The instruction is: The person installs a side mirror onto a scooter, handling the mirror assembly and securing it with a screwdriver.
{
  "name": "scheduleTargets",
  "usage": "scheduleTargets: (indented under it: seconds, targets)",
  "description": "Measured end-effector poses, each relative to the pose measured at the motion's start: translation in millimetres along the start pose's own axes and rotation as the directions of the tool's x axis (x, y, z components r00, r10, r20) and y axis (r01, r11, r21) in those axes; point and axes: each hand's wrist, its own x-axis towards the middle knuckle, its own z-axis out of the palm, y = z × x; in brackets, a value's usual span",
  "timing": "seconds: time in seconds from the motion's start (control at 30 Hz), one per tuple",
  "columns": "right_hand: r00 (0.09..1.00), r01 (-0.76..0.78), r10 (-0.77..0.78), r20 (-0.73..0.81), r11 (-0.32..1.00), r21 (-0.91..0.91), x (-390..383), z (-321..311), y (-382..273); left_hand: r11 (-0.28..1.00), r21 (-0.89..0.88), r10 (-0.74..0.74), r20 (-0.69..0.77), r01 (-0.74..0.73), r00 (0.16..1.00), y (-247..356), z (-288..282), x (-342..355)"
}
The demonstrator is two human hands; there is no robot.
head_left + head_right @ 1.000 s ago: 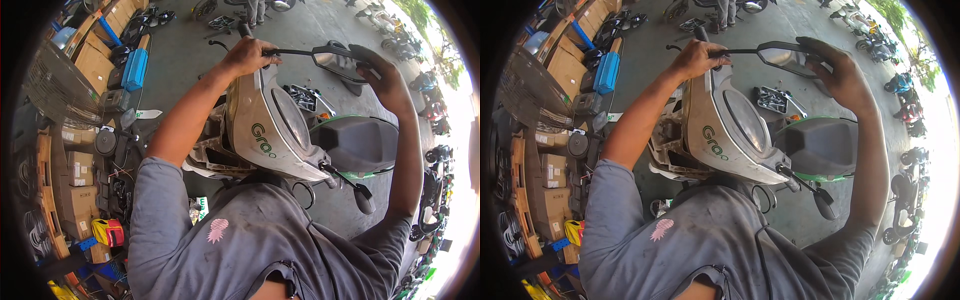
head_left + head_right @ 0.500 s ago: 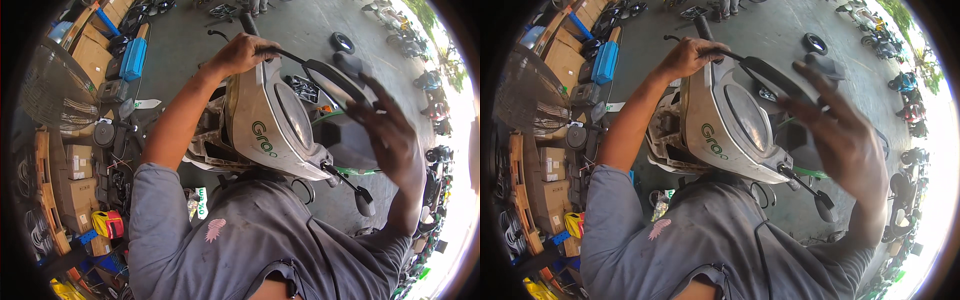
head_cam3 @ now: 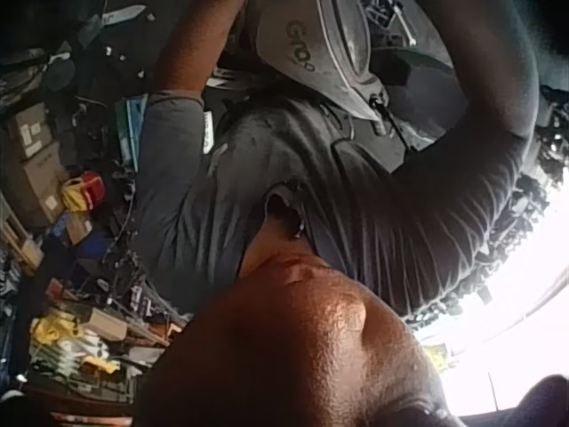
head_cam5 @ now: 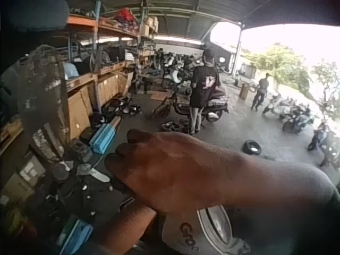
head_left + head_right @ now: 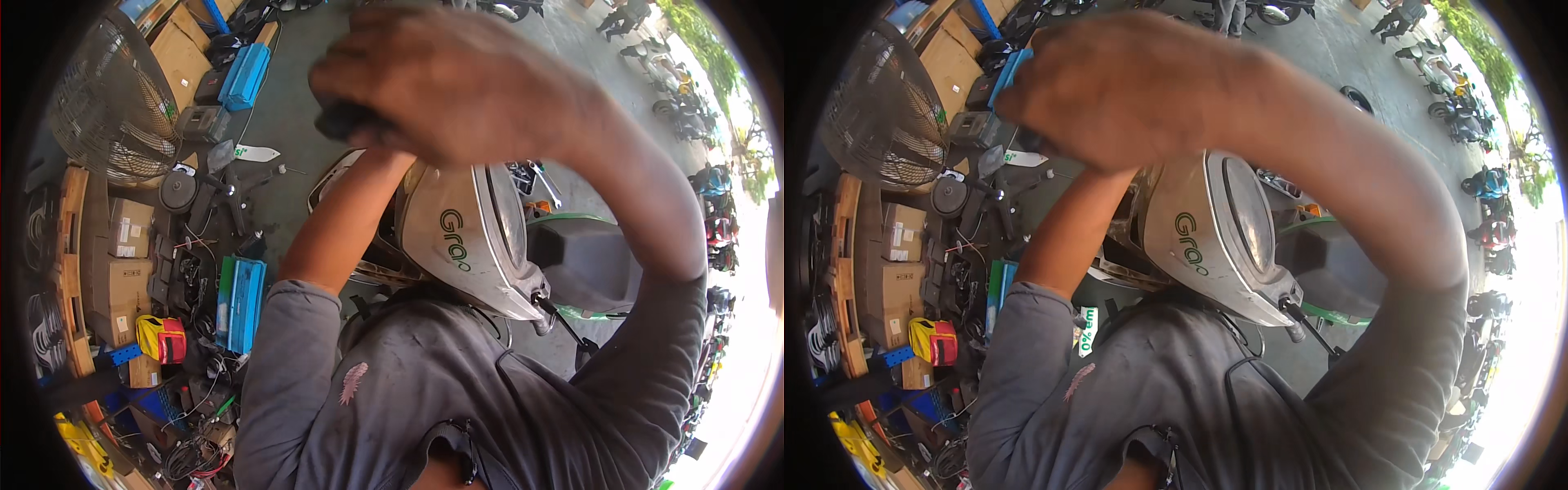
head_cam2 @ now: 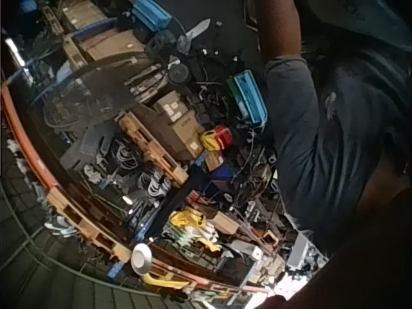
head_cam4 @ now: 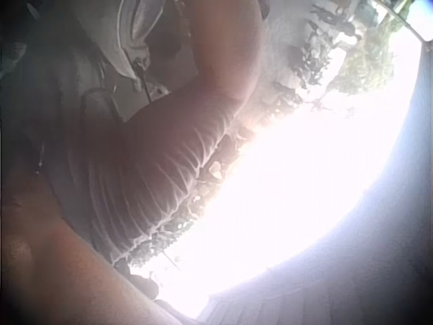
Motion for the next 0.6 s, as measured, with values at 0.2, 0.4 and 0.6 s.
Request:
scheduleTargets:
  seconds: [0.2, 0.4, 0.6]
  targets:
    - [0.870, -0.474, 0.489, -0.064, 0.864, 0.170, 5, -6, 143, 0.952, -0.302, -0.069, -0.074, 0.043, 0.995, -8, 20, 9]
    - [0.744, -0.039, 0.666, 0.044, -0.023, 0.999, -121, 45, 265, 0.960, -0.273, -0.076, -0.043, 0.062, 0.996, -5, 17, 15]
    - [0.362, -0.217, 0.932, 0.006, 0.077, 0.973, -167, 22, 211, 0.890, -0.443, -0.083, 0.064, 0.103, 0.995, -15, 4, 12]
